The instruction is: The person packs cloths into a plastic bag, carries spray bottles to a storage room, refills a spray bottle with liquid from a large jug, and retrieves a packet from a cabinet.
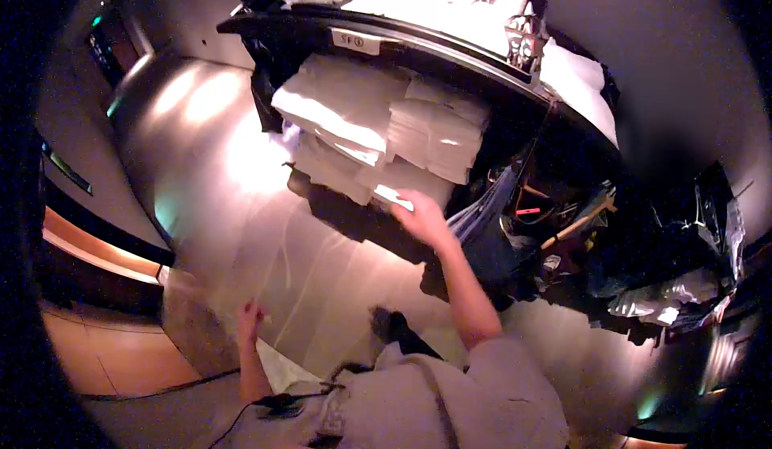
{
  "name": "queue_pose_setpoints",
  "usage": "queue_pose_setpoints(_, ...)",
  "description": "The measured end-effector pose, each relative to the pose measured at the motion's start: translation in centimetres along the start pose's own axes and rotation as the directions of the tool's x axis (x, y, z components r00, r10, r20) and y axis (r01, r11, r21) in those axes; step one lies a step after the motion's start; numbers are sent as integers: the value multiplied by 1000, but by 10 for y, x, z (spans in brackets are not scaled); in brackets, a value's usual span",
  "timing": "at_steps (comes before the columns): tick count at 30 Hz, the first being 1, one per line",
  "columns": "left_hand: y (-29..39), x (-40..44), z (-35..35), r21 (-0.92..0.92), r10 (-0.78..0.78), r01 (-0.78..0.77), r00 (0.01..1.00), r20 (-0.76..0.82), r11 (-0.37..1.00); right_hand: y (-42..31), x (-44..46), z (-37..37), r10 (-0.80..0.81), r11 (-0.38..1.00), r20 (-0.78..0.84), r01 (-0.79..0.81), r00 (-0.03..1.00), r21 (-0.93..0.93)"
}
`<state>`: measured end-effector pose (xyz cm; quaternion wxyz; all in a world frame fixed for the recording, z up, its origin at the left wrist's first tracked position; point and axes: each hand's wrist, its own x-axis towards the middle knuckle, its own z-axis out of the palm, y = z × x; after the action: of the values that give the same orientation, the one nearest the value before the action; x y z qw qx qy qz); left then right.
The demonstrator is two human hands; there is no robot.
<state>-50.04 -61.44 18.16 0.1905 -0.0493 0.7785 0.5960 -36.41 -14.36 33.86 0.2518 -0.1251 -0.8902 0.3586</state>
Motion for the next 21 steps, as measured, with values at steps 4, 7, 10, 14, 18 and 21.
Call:
queue_pose_setpoints(4,56,48,95,-13,0,0,998,65,1000,16,80,-38,-33,969,-96,9,995,-246)
queue_pose_setpoints(7,59,97,148,-68,85,-71,973,214,995,1,114,-69,132,987,9,-132,991,90)
queue_pose_setpoints(10,97,159,164,-58,134,-121,937,323,991,-39,161,-105,-55,997,-129,47,990,-65)
queue_pose_setpoints(14,249,237,186,-107,391,-376,879,272,921,-51,220,-134,-87,951,-520,-84,850,-297)
queue_pose_setpoints(18,393,271,209,-168,607,-588,721,333,791,-62,217,-134,-30,985,-718,-102,696,-140)
queue_pose_setpoints(21,442,258,221,-202,781,-764,545,305,613,-67,197,-149,-131,910,-799,-248,588,-332)
